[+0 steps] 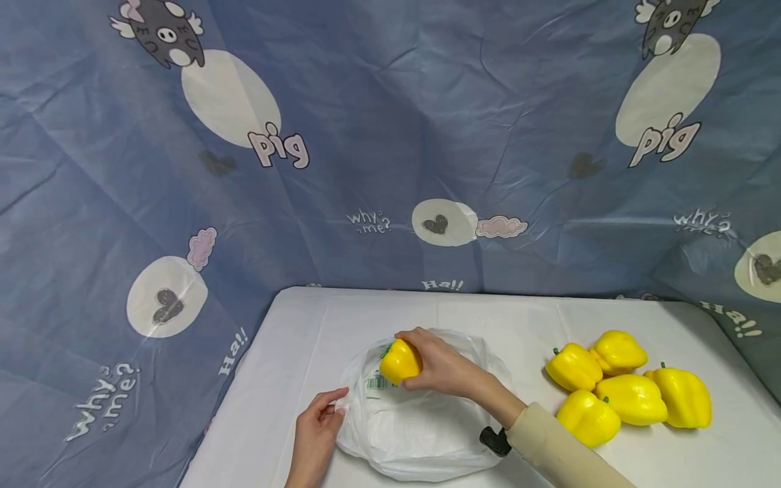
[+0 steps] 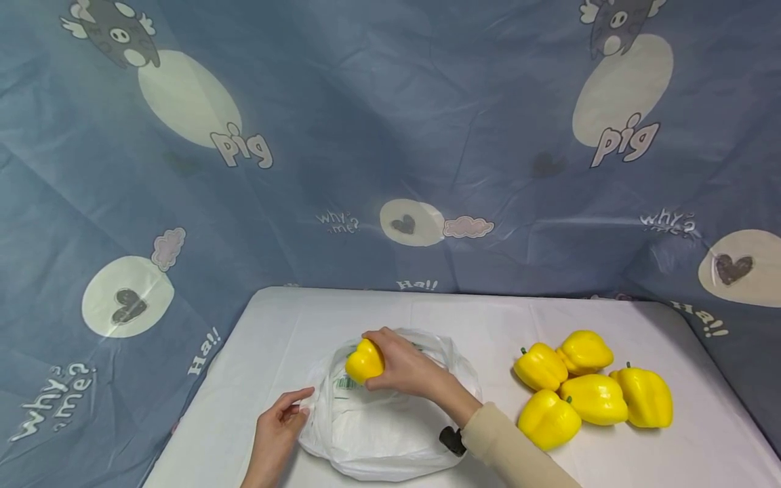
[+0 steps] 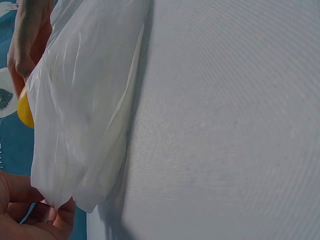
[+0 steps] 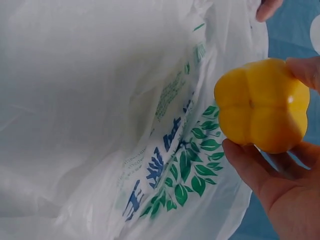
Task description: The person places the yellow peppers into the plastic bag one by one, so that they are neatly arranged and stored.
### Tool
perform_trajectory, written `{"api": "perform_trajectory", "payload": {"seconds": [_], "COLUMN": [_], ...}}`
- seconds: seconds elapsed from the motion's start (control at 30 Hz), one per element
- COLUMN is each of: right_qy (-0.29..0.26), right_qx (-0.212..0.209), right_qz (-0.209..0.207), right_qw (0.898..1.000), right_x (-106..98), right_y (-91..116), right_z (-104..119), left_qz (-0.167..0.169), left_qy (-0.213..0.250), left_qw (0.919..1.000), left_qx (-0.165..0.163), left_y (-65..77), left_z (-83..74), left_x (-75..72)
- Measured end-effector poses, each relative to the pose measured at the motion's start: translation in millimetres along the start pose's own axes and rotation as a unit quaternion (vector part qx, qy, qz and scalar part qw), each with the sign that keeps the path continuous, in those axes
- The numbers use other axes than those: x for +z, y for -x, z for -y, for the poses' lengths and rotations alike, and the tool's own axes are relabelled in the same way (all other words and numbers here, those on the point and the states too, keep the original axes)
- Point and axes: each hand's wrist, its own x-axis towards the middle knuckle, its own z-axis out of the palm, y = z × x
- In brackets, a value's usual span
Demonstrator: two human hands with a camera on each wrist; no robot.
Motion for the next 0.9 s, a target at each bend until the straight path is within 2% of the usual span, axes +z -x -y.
{"api": "perform_trajectory", "payload": {"seconds": [0.3, 0.57, 0.73, 0.9], "right_qy": [0.017, 0.018, 0.021, 0.028], "right_qx": [0.010, 0.010, 0.006, 0.019], "right_qz": [0.020, 0.034, 0.032, 0.020], "right_qw": [1.000, 0.999, 0.999, 0.999], "right_x": [6.7, 11.2, 16.4, 21.3], "right_y": [-9.0, -15.0, -17.8, -19.7], "right_z": [-1.7, -7.9, -13.9, -16.9], "left_qz": [0.006, -0.001, 0.000, 0.002], "left_qy": [0.010, -0.007, -0.005, 0.002], "left_qw": [0.9999, 1.0000, 1.0000, 1.0000], "left_qx": [0.003, 0.002, 0.002, 0.005], "left_y": [1.1, -0.2, -0.6, 0.5], "left_z": [0.2, 1.4, 0.6, -1.3], "left_x": [-0.6, 0.9, 0.5, 0.1]}}
